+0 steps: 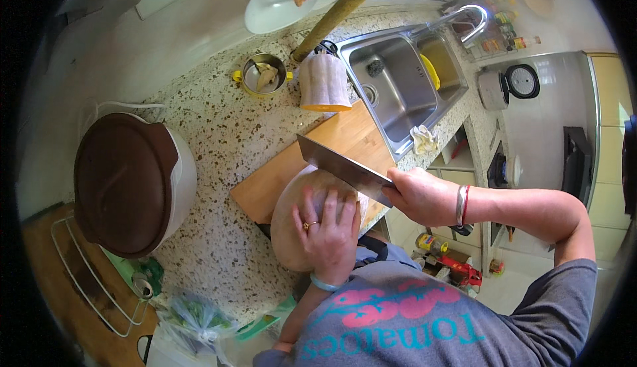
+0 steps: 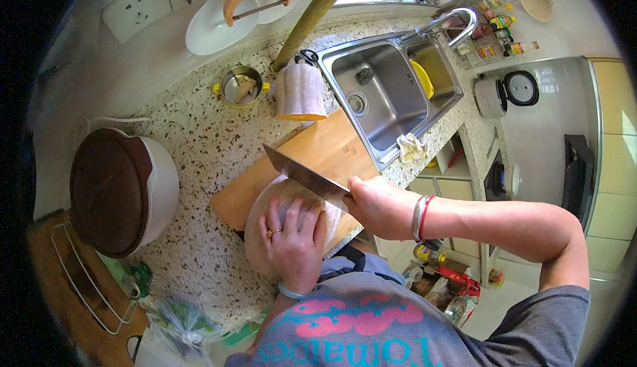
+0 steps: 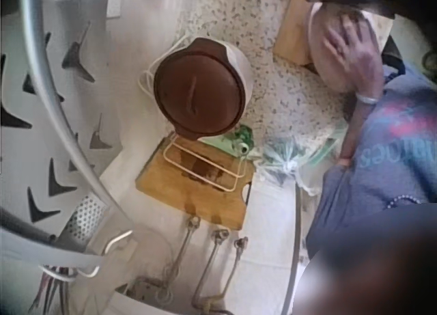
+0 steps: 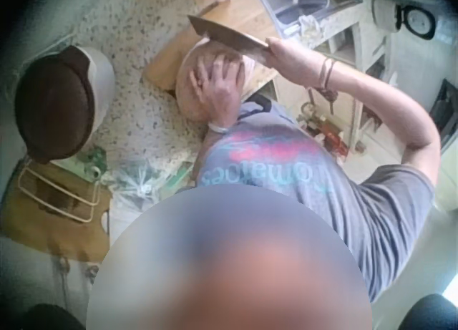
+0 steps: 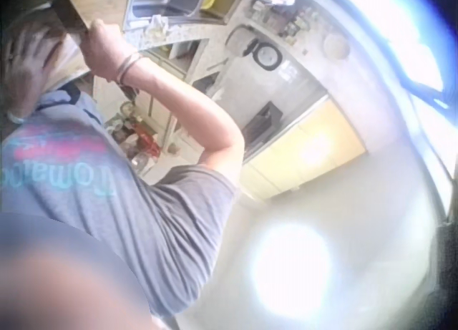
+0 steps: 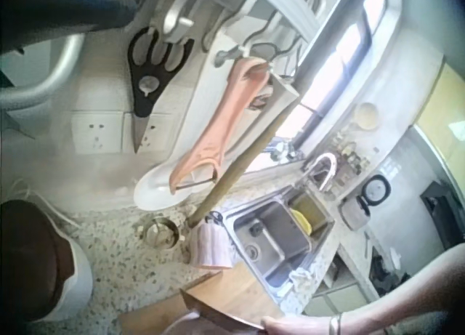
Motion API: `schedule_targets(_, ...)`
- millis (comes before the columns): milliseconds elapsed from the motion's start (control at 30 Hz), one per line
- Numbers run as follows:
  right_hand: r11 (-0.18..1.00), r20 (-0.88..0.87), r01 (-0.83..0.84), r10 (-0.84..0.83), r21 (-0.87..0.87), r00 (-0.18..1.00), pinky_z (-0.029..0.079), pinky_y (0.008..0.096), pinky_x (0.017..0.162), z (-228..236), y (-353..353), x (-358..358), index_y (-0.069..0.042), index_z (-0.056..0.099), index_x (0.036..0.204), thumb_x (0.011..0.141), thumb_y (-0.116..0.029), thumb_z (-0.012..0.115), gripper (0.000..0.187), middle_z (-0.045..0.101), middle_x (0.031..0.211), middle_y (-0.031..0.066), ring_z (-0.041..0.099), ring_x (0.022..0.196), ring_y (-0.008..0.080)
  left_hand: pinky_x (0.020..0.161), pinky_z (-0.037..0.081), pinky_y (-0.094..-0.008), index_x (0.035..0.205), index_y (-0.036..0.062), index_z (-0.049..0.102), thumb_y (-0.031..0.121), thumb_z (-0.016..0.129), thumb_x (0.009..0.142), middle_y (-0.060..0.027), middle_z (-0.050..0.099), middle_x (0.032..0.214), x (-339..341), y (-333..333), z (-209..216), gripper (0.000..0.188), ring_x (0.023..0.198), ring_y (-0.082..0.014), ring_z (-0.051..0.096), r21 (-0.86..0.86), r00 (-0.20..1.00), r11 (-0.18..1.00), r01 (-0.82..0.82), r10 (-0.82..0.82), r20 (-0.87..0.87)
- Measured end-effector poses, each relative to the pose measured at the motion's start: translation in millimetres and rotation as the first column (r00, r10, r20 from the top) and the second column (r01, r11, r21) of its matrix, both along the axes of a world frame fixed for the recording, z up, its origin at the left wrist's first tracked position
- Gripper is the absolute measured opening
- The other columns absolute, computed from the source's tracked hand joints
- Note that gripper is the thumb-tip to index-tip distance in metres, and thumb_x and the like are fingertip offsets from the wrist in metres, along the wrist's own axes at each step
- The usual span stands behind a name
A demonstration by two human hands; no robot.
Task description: The person washes their hands and a small metal strainer in the kitchen sink, then dries their hands. They retrieve a large white pumpkin from a storage shelf and place it on a wooden cutting board. Using a large knife, the person cuts the pumpkin in half and then slices one of the halves into smaller pieces. Finally, they place the cut pumpkin pieces into a plastic bag.
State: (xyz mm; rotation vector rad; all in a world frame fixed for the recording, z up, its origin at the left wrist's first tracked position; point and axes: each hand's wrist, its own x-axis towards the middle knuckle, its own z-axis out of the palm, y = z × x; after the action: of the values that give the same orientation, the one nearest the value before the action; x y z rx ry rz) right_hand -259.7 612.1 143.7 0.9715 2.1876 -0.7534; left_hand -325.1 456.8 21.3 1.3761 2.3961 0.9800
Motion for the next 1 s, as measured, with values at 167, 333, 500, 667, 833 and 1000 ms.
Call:
schedule_targets(167, 0.975, 0.288, 0.138, -0.084, -0.176, 0.954, 0.053, 0.0395, 0.038, -3, 13, -50, 0.012, 0.056, 0.082, 0.096, -0.018, 0.042, 0.036, 0.063, 0.067, 0.024, 0.064, 0.047, 0.0328, 0.107, 0.032, -0.0541, 0.102, 0.0201, 0.067, 0.031, 0.063, 0.088, -0.0003, 0.058, 0.123, -2, -1, 1, 0.019, 0.129, -0.033, 0.045, -0.026, 1.0, 0.999, 0.021, -0.02, 0.02)
schedule_targets(333, 0.977, 0.294, 0.113, -0.057, -0.179, 0.954, 0.052, 0.0396, 0.038, -8, 18, -59, 0.013, 0.057, 0.085, 0.095, -0.017, 0.043, 0.035, 0.063, 0.068, 0.0249, 0.065, 0.048, 0.0324, 0.105, 0.034, -0.0541, 0.099, 0.0185, 0.068, 0.03, 0.066, 0.086, -0.0003, 0.059, 0.12, -1, 4, 1, 0.018, 0.126, -0.0323, 0.047, -0.009, 1.0, 1.0, 0.006, -0.007, -0.022)
schedule_targets(500, 0.959, 0.253, 0.096, -0.026, -0.268, 0.967, 0.053, 0.0376, 0.037, -38, 6, -56, 0.013, 0.057, 0.09, 0.098, -0.021, 0.041, 0.039, 0.063, 0.066, 0.0204, 0.064, 0.048, 0.028, 0.105, 0.032, -0.0542, 0.106, 0.0205, 0.066, 0.04, 0.07, 0.079, -0.0016, 0.056, 0.122, 7, -8, 1, 0.033, 0.127, -0.031, 0.045, 0.041, 0.997, 0.997, 0.069, -0.069, -0.017)
schedule_targets(667, 0.936, 0.385, 0.134, 0.002, -0.326, 0.923, 0.053, 0.0361, 0.036, -48, 5, -65, 0.012, 0.054, 0.094, 0.099, -0.021, 0.037, 0.038, 0.061, 0.064, 0.0171, 0.063, 0.046, 0.0237, 0.104, 0.031, -0.0557, 0.111, 0.019, 0.062, 0.048, 0.069, 0.076, -0.0013, 0.052, 0.123, 3, -7, 0, 0.046, 0.128, -0.028, 0.042, -0.001, 0.998, 1.0, 0.021, -0.021, -0.064)
schedule_targets(833, 0.912, 0.335, -0.049, 0.199, -0.406, 0.921, 0.052, 0.0349, 0.035, -52, 10, -67, 0.013, 0.053, 0.084, 0.097, -0.016, 0.04, 0.034, 0.058, 0.055, 0.0141, 0.061, 0.043, 0.0219, 0.101, 0.034, -0.0537, 0.111, 0.0206, 0.062, 0.049, 0.071, 0.074, -0.001, 0.053, 0.121, 0, -10, -3, 0.048, 0.124, -0.0281, 0.044, 0.009, 0.998, 1.0, 0.015, -0.015, -0.064)
schedule_targets(1000, 0.917, 0.417, 0.138, 0.033, -0.373, 0.908, 0.052, 0.0348, 0.035, -36, 11, -87, 0.011, 0.052, 0.084, 0.097, -0.016, 0.041, 0.032, 0.058, 0.056, 0.0148, 0.063, 0.045, 0.0228, 0.1, 0.034, -0.0545, 0.111, 0.0272, 0.062, 0.051, 0.071, 0.075, 0.0009, 0.054, 0.121, 3, -8, -8, 0.044, 0.124, -0.0281, 0.045, 0.038, 0.996, 0.999, -0.021, 0.025, -0.091)
